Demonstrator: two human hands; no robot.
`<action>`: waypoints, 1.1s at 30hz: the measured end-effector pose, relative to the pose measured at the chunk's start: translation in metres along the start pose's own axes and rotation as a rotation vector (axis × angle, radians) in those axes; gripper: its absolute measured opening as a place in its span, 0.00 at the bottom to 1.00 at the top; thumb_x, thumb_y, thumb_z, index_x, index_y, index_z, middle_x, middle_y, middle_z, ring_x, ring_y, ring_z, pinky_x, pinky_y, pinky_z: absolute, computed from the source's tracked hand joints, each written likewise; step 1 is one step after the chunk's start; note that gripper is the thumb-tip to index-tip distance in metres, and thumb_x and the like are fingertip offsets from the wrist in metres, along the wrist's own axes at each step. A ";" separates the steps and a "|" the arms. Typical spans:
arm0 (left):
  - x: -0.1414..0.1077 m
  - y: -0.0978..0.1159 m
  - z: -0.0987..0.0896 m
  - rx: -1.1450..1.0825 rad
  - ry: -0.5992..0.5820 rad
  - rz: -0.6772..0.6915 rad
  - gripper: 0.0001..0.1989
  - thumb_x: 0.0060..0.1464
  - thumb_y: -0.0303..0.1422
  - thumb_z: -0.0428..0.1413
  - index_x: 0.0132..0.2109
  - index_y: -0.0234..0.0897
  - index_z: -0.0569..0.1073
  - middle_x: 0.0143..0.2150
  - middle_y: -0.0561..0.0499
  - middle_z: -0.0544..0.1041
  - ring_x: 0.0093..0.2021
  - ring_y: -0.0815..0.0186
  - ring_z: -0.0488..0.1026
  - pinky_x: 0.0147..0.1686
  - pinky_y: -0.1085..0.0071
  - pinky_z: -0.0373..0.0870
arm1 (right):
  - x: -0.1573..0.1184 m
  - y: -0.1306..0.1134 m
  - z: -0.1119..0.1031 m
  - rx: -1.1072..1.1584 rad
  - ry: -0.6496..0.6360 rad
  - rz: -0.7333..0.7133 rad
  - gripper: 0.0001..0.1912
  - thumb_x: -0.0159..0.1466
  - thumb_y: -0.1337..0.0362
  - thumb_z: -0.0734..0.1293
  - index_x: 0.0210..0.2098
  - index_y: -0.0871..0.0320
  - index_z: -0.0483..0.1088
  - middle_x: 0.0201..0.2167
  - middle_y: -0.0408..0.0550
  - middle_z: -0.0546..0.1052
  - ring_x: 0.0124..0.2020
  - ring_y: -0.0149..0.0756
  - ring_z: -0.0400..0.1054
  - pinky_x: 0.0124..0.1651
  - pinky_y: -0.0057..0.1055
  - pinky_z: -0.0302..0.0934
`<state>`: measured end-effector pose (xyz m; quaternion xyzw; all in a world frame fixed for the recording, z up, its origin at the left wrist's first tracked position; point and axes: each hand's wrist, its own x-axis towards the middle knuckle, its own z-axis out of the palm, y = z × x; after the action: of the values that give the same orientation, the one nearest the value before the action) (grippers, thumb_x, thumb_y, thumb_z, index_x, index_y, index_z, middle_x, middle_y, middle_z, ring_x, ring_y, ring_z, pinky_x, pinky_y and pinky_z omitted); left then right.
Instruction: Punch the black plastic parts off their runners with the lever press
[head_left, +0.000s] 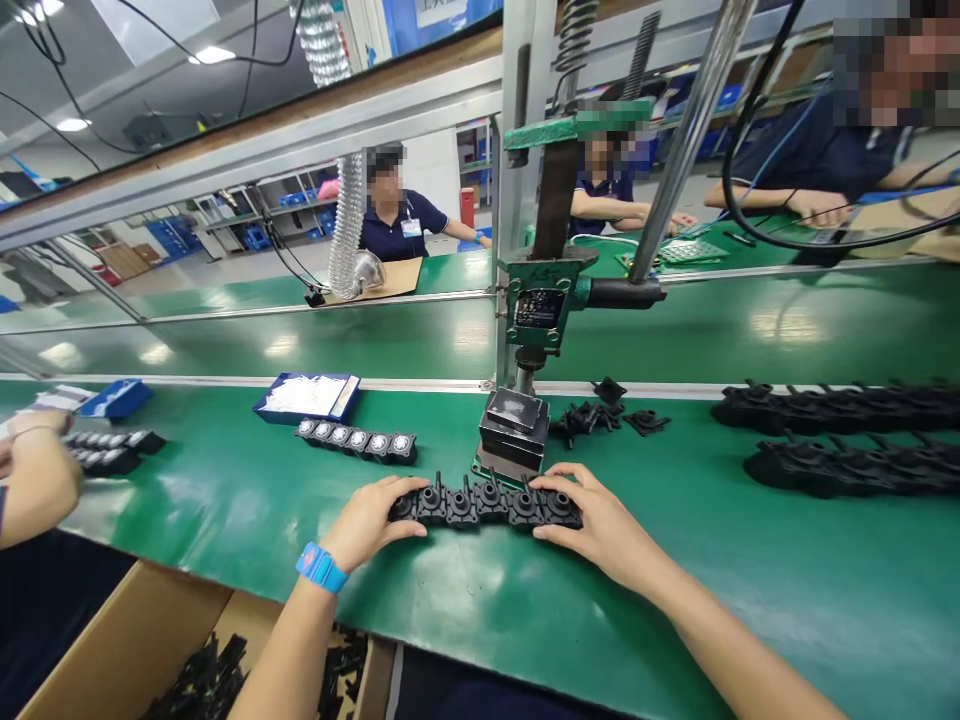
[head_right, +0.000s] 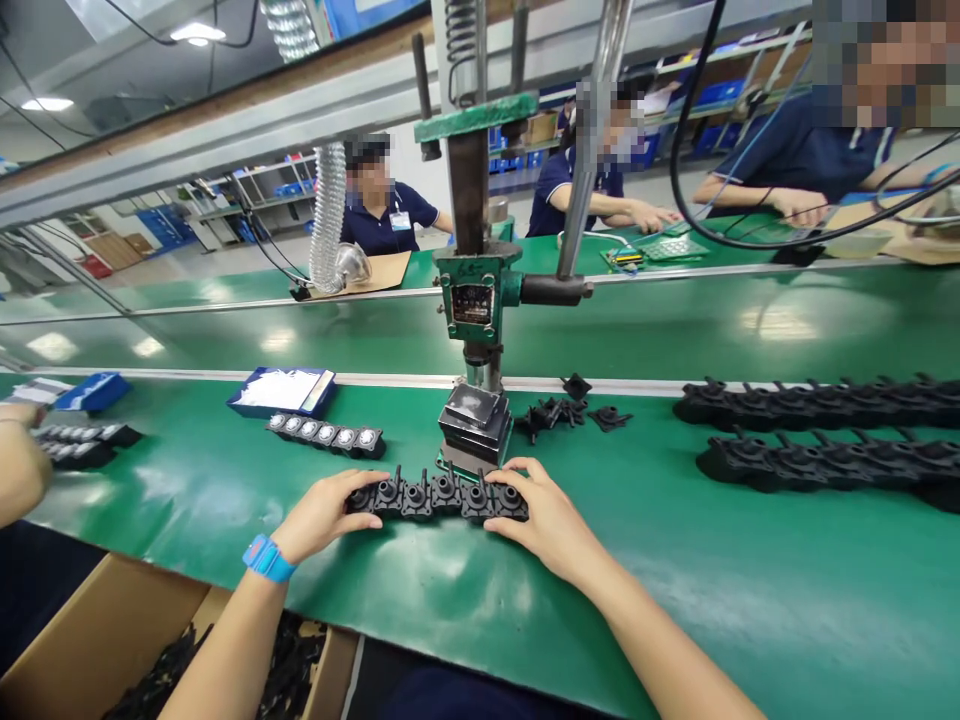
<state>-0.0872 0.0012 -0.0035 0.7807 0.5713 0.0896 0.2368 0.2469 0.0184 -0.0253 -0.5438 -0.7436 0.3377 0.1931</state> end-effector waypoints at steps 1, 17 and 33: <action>0.000 0.003 0.002 -0.008 -0.006 0.012 0.26 0.55 0.42 0.61 0.60 0.47 0.69 0.55 0.49 0.77 0.54 0.56 0.75 0.54 0.63 0.71 | -0.003 0.002 -0.002 0.009 -0.006 0.006 0.22 0.58 0.53 0.69 0.52 0.46 0.71 0.56 0.48 0.64 0.45 0.39 0.69 0.50 0.38 0.66; 0.087 0.206 0.125 0.039 -0.116 0.359 0.25 0.55 0.37 0.61 0.59 0.44 0.70 0.53 0.46 0.79 0.53 0.52 0.77 0.53 0.59 0.72 | -0.164 0.127 -0.143 0.046 0.247 0.300 0.27 0.51 0.54 0.74 0.50 0.52 0.73 0.55 0.51 0.66 0.52 0.41 0.67 0.51 0.34 0.65; 0.217 0.455 0.212 0.067 -0.205 0.629 0.30 0.52 0.36 0.64 0.61 0.35 0.68 0.52 0.39 0.78 0.55 0.50 0.75 0.54 0.59 0.72 | -0.261 0.325 -0.300 0.066 0.661 0.490 0.41 0.47 0.49 0.72 0.57 0.58 0.66 0.47 0.53 0.73 0.39 0.39 0.71 0.46 0.41 0.68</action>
<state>0.4580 0.0406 -0.0018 0.9311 0.2781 0.0605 0.2280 0.7510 -0.0803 -0.0262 -0.7774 -0.4788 0.2047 0.3528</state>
